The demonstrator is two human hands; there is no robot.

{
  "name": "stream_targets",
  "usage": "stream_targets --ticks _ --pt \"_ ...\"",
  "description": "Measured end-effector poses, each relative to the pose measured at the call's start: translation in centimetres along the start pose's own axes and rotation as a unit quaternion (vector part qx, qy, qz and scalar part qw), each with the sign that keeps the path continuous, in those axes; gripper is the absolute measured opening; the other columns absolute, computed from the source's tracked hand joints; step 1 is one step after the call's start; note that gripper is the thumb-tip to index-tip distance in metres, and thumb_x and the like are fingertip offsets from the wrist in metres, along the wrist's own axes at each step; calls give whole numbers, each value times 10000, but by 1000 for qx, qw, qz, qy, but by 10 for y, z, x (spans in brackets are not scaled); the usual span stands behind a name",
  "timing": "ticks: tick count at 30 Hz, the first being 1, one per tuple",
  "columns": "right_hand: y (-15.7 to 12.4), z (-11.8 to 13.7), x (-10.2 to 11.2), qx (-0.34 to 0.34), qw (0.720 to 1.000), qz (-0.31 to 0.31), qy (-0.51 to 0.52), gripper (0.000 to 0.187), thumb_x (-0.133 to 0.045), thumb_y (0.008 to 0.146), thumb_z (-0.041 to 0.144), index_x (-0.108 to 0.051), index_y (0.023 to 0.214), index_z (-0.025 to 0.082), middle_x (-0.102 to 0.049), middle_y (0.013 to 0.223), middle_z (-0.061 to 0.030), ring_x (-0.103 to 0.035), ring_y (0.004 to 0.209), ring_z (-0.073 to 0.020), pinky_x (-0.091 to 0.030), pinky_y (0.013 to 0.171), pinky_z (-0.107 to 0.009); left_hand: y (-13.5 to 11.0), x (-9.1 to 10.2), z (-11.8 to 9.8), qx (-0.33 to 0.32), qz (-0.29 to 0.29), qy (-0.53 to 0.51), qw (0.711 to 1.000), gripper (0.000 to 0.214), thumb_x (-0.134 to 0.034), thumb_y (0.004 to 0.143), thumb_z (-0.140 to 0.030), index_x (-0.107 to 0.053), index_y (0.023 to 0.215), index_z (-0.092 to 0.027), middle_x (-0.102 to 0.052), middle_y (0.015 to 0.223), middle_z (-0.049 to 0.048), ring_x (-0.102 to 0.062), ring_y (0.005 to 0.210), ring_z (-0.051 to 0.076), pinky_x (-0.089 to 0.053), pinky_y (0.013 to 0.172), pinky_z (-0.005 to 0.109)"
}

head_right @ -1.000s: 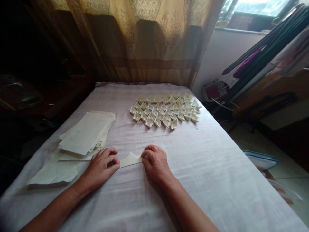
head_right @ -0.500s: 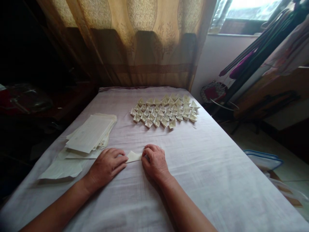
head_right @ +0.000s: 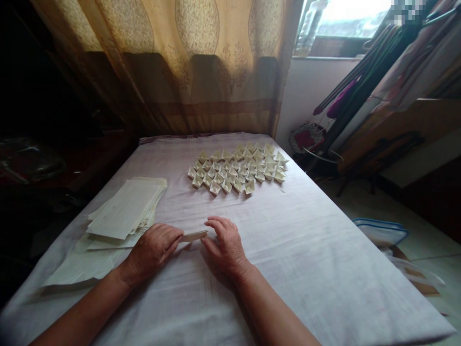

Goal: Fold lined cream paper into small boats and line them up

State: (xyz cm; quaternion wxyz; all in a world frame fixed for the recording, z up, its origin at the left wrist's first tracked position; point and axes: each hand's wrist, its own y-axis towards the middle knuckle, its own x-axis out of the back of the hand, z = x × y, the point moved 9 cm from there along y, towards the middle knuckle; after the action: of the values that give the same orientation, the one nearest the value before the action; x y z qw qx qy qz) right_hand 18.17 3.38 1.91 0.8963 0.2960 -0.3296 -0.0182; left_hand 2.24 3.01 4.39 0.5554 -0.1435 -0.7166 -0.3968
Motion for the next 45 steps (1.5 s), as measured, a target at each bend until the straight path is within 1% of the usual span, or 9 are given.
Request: stream_targets --ticks 4,8,13,17,24,27,33,40,45 --pt "3 3 5 -27 997 -11 69 93 -575 853 214 -646 913 210 -682 867 -45 -621 817 -180 -487 761 -300 9 -2 3 23 6 -51 998 199 -424 972 -205 -618 931 -186 -704 859 43 -645 795 197 -470 747 321" --pt "0 -12 -3 -146 978 15 147 156 -534 858 263 -588 725 201 -529 602 40 -476 553 -108 -386 541 -220 18 -11 11 99 30 -172 980 203 -463 953 -300 -635 975 -195 -717 939 46 -659 865 194 -475 798 311" --pt "-2 -22 -9 -206 956 28 206 167 -547 831 320 -640 844 183 -509 619 45 -457 562 -106 -381 539 -214 18 -41 24 234 101 -351 901 230 -513 863 -367 -636 808 -180 -661 753 5 -607 718 164 -450 678 259" --pt "-2 -23 -9 -221 950 38 216 265 -566 816 336 -678 993 173 -545 705 26 -449 550 -93 -379 520 -209 15 -57 25 273 134 -470 829 268 -538 817 -416 -598 742 -165 -607 701 -4 -554 681 148 -423 637 238" --pt "-7 -28 -24 -289 896 54 332 219 -599 759 327 -631 927 190 -526 640 41 -469 564 -103 -377 528 -212 2 -62 36 344 88 -540 763 353 -633 765 -447 -568 986 -180 -554 660 -48 -500 576 111 -379 551 211" --pt "-5 -22 -24 -271 900 56 336 202 -601 749 283 -648 927 200 -602 725 14 -519 624 -114 -411 578 -225 -3 -63 41 378 53 -563 733 351 -634 779 -459 -536 990 -196 -500 588 -82 -461 511 94 -348 512 197" --pt "-6 -20 -25 -264 915 94 289 218 -624 742 253 -734 921 196 -610 679 10 -512 605 -118 -423 598 -246 -6 -65 45 396 41 -567 721 354 -647 771 -516 -611 879 -181 -491 572 -66 -424 494 84 -312 471 192" --pt "-10 -32 -27 -340 867 84 355 298 -685 769 419 -735 947 186 -627 686 9 -481 552 -105 -397 530 -230 -10 -65 38 378 125 -605 689 562 -738 697 -483 -644 1156 -172 -644 742 -1 -427 515 75 -329 469 192" --pt "-4 -25 -23 -296 894 89 326 297 -615 841 448 -730 888 177 -613 661 9 -498 579 -113 -402 551 -226 -7 -59 40 378 105 -570 721 471 -674 743 -538 -691 1023 -159 -650 762 24 -459 516 85 -321 444 191"
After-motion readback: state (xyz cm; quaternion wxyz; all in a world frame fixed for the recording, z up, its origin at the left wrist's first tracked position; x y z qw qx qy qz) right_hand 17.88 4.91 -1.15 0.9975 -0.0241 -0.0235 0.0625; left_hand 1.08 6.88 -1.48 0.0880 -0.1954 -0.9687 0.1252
